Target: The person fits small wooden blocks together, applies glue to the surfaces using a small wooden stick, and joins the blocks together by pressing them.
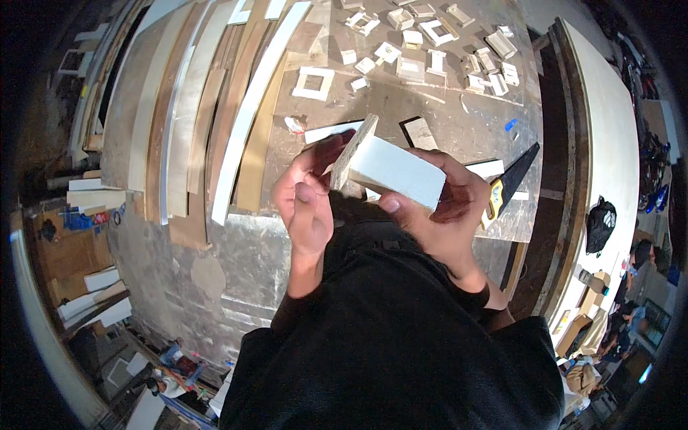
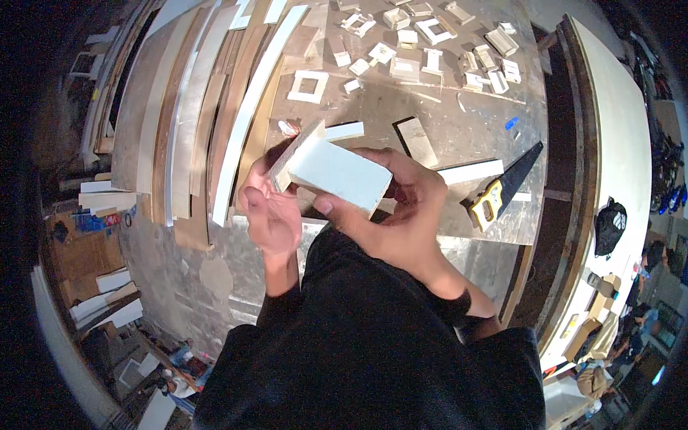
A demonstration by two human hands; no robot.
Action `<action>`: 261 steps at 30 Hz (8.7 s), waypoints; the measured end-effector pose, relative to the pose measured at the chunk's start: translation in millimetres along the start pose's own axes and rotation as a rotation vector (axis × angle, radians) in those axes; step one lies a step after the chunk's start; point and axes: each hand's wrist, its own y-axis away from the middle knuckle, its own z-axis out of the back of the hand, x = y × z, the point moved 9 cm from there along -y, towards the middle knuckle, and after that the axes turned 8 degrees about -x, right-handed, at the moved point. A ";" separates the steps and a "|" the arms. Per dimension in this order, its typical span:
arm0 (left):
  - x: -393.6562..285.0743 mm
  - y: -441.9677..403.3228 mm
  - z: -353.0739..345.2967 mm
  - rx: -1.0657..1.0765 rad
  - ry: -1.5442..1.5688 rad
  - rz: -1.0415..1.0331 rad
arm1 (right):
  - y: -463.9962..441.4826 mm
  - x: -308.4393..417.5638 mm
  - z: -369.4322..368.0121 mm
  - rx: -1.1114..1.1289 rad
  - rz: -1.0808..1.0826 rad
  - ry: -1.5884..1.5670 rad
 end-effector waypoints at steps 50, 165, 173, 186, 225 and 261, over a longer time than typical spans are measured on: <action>23.7 1.5 -10.3 -0.049 0.115 0.291 | -11.3 -13.7 -11.0 0.133 0.190 0.305; 1.8 -17.2 59.6 0.142 0.821 0.646 | -51.8 22.6 -123.0 0.364 0.527 0.389; -0.9 -14.7 59.3 0.191 0.822 0.631 | -45.2 27.0 -116.1 0.305 0.558 0.478; -4.8 -8.0 58.9 0.156 0.769 0.603 | -33.1 18.7 -105.6 0.289 0.459 0.288; -11.7 -9.3 41.8 0.206 0.547 0.539 | -41.2 9.5 -98.9 0.271 0.407 0.214; -23.5 -2.8 49.2 0.188 0.169 0.332 | -24.2 5.9 -90.0 0.270 0.261 0.153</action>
